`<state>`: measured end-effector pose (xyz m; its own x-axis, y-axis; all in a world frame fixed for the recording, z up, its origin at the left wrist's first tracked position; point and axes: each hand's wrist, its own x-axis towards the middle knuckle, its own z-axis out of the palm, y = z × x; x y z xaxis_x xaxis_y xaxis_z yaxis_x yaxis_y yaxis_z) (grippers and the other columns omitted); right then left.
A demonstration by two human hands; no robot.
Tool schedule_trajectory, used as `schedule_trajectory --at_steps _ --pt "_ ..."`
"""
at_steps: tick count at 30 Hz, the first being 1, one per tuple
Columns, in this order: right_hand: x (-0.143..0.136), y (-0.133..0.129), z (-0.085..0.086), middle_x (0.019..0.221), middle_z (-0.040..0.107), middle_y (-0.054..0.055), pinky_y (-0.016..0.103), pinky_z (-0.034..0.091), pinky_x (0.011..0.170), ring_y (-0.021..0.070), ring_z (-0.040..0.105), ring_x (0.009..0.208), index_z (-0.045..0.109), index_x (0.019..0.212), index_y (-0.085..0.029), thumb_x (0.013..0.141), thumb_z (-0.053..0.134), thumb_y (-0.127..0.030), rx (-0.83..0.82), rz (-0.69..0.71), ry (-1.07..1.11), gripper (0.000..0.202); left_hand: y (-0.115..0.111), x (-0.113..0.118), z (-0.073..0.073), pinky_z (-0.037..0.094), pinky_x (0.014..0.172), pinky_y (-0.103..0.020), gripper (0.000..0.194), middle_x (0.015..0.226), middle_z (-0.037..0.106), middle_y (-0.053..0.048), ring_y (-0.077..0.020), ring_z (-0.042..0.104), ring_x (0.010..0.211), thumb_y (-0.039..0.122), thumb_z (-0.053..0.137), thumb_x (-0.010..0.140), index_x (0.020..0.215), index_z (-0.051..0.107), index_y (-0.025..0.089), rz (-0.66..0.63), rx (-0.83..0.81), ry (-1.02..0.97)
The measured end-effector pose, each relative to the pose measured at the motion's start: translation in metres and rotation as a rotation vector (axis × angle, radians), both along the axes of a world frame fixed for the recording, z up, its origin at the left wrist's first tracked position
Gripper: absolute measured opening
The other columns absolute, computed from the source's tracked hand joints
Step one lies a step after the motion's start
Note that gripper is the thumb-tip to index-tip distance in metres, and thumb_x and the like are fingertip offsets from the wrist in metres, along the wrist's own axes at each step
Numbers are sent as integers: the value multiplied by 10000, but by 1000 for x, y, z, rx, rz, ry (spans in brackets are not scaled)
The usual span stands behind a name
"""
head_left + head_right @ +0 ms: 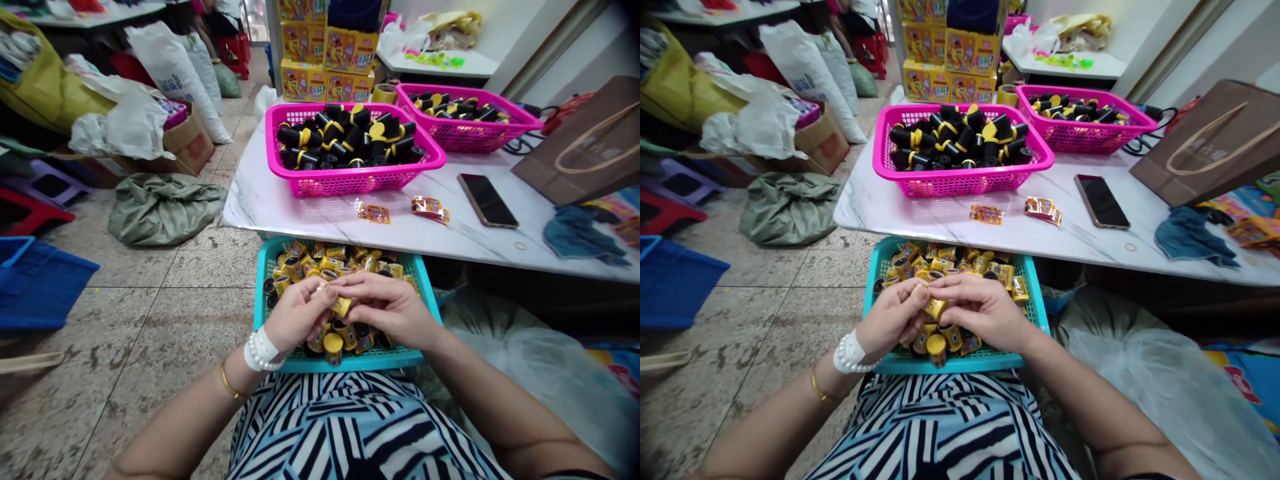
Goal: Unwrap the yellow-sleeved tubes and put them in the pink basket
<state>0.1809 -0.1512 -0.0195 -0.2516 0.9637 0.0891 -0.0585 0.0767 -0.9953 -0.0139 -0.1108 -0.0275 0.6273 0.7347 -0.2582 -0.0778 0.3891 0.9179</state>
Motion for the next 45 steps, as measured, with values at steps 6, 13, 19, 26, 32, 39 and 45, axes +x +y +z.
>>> schedule_trajectory --at_steps 6,13,19,26,32,39,45 --pt "-7 -1 -10 891 688 16 256 629 493 122 695 552 787 854 -249 791 794 -181 44 -243 201 94 -2 7 3 287 277 -133 462 495 542 76 -16 341 262 566 764 751 786 541 163 -73 -306 -241" --pt "4 5 -8 842 712 41 277 555 676 155 663 776 793 1023 -261 804 798 -227 348 -183 -137 222 -10 18 0 273 248 -104 517 439 532 92 -12 324 244 574 825 676 770 510 175 27 -348 -194" --pt "1 3 -13 852 722 32 286 540 706 157 661 780 778 1033 -275 839 762 -201 442 -253 -180 209 -11 19 1 296 238 -120 495 492 597 67 -39 376 253 589 772 732 889 534 186 -15 -382 -277" --pt "9 2 4 1148 688 76 233 564 634 162 689 886 705 1225 -270 866 731 -317 455 -143 -386 363 -11 15 9 251 257 -133 444 495 569 75 -41 358 265 607 671 817 899 515 200 45 -121 -75" --pt "63 66 13 1067 720 90 343 541 852 219 670 971 764 1114 -226 929 619 -353 545 -726 -885 267 18 15 14 323 368 -209 406 489 522 76 -108 435 351 542 615 859 1073 580 199 148 430 325" --pt "90 131 -9 857 668 62 306 480 715 190 616 765 814 804 -221 791 744 -313 375 -686 -1062 117 22 4 3 446 616 -295 495 690 610 12 -171 564 575 430 690 801 1207 608 158 449 870 639" --pt "72 117 -4 820 680 65 295 456 765 182 603 793 748 719 -169 822 680 -227 427 -740 -889 136 5 9 15 421 523 -230 285 617 610 11 -133 533 540 406 766 733 894 723 175 389 549 315"
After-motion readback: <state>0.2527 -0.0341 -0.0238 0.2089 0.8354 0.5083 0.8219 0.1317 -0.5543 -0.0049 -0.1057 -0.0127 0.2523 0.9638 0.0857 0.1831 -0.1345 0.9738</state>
